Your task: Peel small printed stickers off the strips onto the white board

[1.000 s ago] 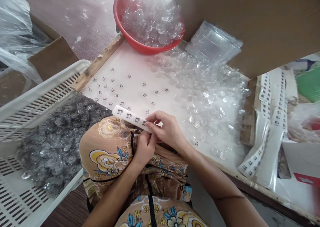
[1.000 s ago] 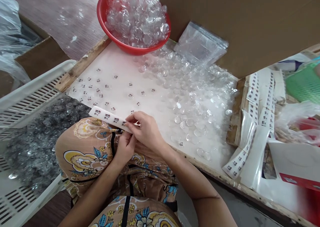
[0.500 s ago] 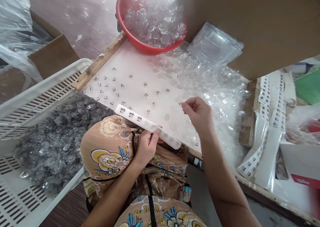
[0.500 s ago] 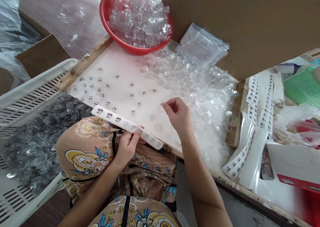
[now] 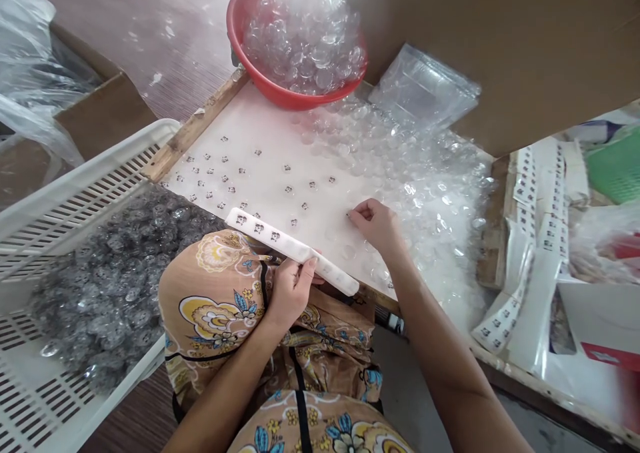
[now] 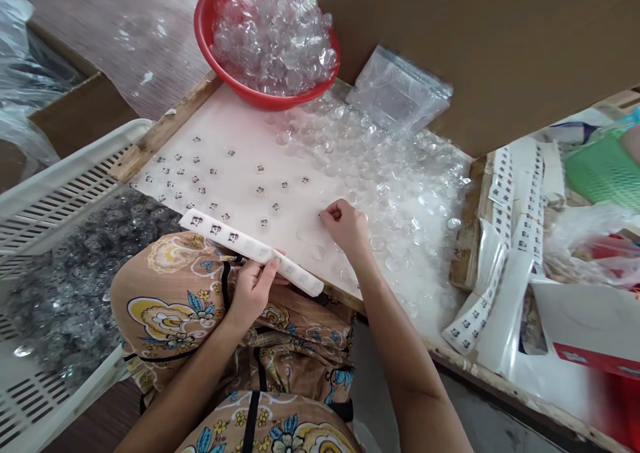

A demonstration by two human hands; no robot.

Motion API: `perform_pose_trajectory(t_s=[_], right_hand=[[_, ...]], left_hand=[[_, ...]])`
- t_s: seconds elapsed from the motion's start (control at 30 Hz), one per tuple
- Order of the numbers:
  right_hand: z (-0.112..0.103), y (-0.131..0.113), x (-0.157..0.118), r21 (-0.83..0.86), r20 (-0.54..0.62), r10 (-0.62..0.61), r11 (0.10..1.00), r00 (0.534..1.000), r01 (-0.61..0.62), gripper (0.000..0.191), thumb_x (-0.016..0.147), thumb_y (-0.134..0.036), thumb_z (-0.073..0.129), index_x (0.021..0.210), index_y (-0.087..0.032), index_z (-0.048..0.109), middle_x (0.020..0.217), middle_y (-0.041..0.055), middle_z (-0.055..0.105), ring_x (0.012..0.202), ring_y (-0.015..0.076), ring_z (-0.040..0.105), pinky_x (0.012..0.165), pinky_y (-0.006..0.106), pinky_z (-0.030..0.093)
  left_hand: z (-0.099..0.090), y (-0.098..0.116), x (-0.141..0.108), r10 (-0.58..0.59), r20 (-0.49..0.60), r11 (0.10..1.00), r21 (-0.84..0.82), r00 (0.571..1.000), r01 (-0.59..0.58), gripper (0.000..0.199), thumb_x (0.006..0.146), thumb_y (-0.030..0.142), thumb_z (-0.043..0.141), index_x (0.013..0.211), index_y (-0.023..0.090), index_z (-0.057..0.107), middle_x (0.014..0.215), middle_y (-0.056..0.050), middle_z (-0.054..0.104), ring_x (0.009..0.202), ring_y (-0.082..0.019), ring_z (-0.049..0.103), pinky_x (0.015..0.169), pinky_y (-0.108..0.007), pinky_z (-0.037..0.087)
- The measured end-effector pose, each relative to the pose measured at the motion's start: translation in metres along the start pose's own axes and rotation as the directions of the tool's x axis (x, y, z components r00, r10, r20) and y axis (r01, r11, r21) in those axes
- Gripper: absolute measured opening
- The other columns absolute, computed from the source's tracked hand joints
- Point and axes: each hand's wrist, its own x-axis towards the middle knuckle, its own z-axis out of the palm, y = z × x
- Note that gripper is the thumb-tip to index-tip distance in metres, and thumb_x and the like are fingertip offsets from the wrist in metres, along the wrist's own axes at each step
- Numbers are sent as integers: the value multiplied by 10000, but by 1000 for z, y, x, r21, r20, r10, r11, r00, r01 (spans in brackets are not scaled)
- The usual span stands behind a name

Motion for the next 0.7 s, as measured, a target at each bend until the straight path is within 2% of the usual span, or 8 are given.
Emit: perform_pose_trajectory(t_s=[0.1,0.17,0.23,0.33,0.43,0.5,0.6,0.7], right_hand=[[9,-3,1,-110,-62,-149,984,987,141,133,786,-337,589,754,-208,596,814,58,639,626,155,551,677,331,449],[18,-10,5,-140,-62,-234,965,970,223,117,809,-318,574,783,-205,593,913,83,638,642,154,567,693,338,451],[28,-20,12,-121,-29,-272,956,962,267,97,825,-302,582,855,-210,586,894,73,645,662,166,585,699,342,451],[38,-37,20,-68,14,-297,952,955,297,210,833,-291,612,1024,-223,557,776,20,658,683,183,597,703,342,454],[34,-45,13,-36,-2,-350,936,937,350,179,865,-283,588,1033,-225,564,790,20,664,705,177,600,706,337,466],[26,-42,0,-35,25,-400,916,916,401,148,867,-296,608,988,-214,587,860,44,655,741,177,608,705,332,480],[16,-28,-23,-102,173,-448,878,877,468,230,821,-302,687,1017,-202,619,928,71,625,813,208,617,723,357,501],[16,-16,-38,-144,240,-478,843,845,518,165,847,-246,636,1003,-193,647,952,92,600,851,228,612,778,396,513]], left_hand=[[0,0,0,-5,0,1000,7,1000,5,394,922,496,559,991,130,685,848,-72,694,719,-189,688,612,-290,623],[0,1,-1,-7,6,1000,4,1000,7,398,921,498,557,991,128,687,863,-77,699,722,-190,688,606,-289,620],[0,2,-1,-7,8,1000,3,1000,7,398,922,497,557,999,129,689,880,-83,706,728,-193,688,601,-291,619],[0,2,-1,-8,4,1000,7,1000,8,392,926,491,552,1021,137,692,887,-83,713,730,-195,689,615,-300,622],[0,1,-1,-3,1,1000,18,1000,3,382,935,478,539,1030,143,695,911,-89,710,735,-196,688,615,-303,621],[-1,1,-1,2,1,1000,31,1000,-2,369,939,466,536,1022,145,698,914,-91,703,720,-190,684,614,-301,619],[-1,1,-2,-10,7,1000,29,1000,10,359,938,462,539,992,143,694,910,-92,697,689,-184,680,608,-303,619],[-1,1,-2,-13,0,1000,11,1000,13,371,933,473,543,975,132,685,920,-96,693,709,-190,685,607,-305,622]])
